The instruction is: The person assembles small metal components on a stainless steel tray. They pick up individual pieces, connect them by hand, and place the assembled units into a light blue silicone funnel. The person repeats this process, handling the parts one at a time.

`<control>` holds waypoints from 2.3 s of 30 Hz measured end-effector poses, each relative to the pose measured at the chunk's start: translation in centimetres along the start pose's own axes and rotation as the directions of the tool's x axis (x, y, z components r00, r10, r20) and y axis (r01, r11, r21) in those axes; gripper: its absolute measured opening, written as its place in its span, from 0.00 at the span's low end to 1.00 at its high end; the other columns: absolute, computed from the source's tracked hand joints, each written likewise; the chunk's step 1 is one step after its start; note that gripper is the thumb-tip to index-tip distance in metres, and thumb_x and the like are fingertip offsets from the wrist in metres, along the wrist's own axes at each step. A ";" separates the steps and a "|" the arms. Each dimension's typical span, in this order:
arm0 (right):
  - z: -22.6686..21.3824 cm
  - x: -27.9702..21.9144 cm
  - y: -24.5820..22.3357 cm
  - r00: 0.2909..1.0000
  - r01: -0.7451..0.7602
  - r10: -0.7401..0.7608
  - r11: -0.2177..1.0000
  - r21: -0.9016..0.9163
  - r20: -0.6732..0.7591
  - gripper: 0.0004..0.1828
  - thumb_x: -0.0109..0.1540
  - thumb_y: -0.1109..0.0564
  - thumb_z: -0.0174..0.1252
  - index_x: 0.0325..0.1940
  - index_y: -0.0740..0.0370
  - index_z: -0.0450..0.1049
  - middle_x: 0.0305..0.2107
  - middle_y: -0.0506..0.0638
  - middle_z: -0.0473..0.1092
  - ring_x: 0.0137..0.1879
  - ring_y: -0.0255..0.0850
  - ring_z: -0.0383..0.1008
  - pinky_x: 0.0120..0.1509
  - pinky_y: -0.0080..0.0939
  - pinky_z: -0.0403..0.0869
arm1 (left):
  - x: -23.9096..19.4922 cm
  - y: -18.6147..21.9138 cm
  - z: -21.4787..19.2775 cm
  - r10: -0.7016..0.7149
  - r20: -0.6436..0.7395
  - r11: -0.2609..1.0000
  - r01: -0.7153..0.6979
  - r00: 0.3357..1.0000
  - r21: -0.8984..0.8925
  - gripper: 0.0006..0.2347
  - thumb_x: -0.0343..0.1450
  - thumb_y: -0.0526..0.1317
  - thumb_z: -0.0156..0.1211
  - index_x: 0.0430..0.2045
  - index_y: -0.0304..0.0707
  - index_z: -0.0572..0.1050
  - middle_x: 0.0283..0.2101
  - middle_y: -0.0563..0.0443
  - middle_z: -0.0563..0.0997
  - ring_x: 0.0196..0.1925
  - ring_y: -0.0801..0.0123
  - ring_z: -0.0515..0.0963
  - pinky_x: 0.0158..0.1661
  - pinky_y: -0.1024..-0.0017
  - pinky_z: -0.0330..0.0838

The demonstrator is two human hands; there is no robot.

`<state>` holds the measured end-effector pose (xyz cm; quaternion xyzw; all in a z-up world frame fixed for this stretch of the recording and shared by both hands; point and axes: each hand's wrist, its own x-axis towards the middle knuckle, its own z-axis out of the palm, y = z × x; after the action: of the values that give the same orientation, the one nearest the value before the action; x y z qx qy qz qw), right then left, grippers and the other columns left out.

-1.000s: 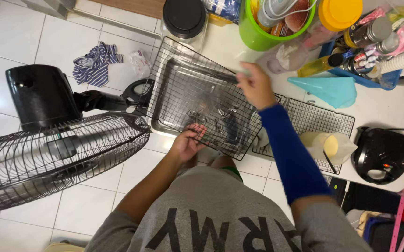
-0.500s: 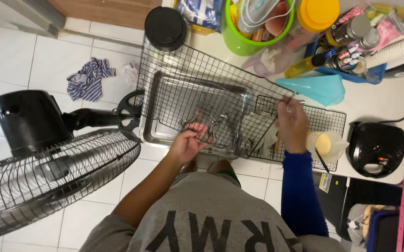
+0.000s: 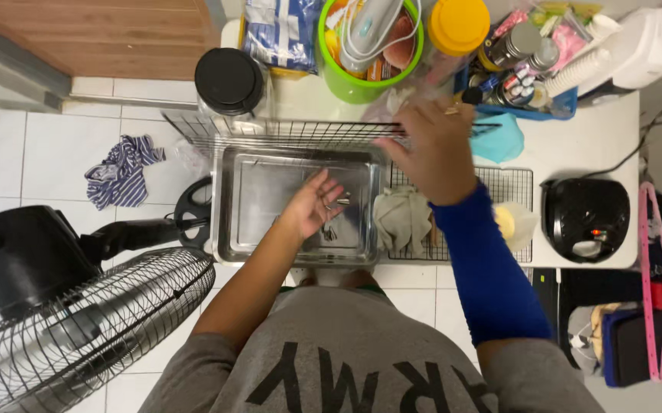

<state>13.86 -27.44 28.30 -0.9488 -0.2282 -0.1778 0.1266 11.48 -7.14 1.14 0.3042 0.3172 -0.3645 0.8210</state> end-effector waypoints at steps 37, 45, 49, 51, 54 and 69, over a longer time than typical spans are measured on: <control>9.1 -4.5 15.2 0.958 -0.103 0.135 0.986 -0.133 0.255 0.51 0.52 0.43 0.73 0.75 0.56 0.60 0.65 0.65 0.59 0.72 0.62 0.56 0.73 0.72 0.53 | 2.2 -3.0 3.3 -0.081 0.135 0.968 0.046 0.987 0.246 0.22 0.74 0.51 0.53 0.63 0.49 0.68 0.56 0.55 0.81 0.58 0.69 0.78 0.55 0.63 0.69; 7.3 -7.2 22.2 0.945 -0.088 -0.010 0.956 0.281 0.328 0.11 0.67 0.50 0.61 0.47 0.59 0.75 0.40 0.58 0.75 0.47 0.59 0.75 0.52 0.57 0.73 | 0.4 0.0 10.6 0.306 0.079 0.950 -0.309 0.949 0.032 0.30 0.73 0.51 0.55 0.72 0.63 0.54 0.60 0.55 0.74 0.58 0.67 0.76 0.52 0.64 0.71; 7.7 -8.0 25.7 0.973 -0.125 0.037 0.913 0.389 0.226 0.09 0.68 0.54 0.58 0.46 0.62 0.74 0.34 0.63 0.73 0.42 0.62 0.73 0.46 0.57 0.72 | 0.9 -0.2 12.9 0.347 0.093 0.935 -0.352 0.933 0.047 0.30 0.73 0.50 0.56 0.73 0.60 0.54 0.62 0.52 0.73 0.57 0.65 0.77 0.53 0.63 0.71; 7.4 -7.8 27.4 0.966 -0.141 0.060 0.937 0.320 0.250 0.09 0.71 0.55 0.58 0.43 0.64 0.72 0.35 0.63 0.72 0.44 0.62 0.73 0.49 0.58 0.71 | 1.2 -0.8 13.8 0.348 0.090 0.934 -0.353 0.933 0.048 0.30 0.72 0.50 0.55 0.72 0.61 0.54 0.61 0.52 0.73 0.57 0.65 0.77 0.53 0.63 0.71; 7.1 -7.3 28.2 0.965 -0.186 0.090 0.898 0.399 0.247 0.09 0.69 0.55 0.57 0.48 0.64 0.73 0.36 0.62 0.74 0.42 0.61 0.75 0.45 0.55 0.73 | 1.5 -1.9 14.5 0.371 0.054 0.928 -0.373 0.927 0.027 0.30 0.72 0.50 0.55 0.72 0.58 0.55 0.62 0.51 0.74 0.56 0.65 0.76 0.53 0.63 0.71; 14.2 -12.4 40.5 0.850 -0.451 0.484 0.467 0.760 0.208 0.15 0.70 0.54 0.57 0.57 0.64 0.74 0.42 0.53 0.77 0.44 0.39 0.80 0.45 0.38 0.81 | 1.0 -5.2 14.7 0.316 -0.032 0.949 -0.315 0.948 0.024 0.23 0.75 0.50 0.52 0.65 0.47 0.67 0.53 0.55 0.80 0.52 0.72 0.78 0.53 0.67 0.69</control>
<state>26.91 -62.66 4.07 -0.8159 -0.0119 -0.0352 0.5770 12.30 -21.08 8.05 0.3650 0.2756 -0.2262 0.8600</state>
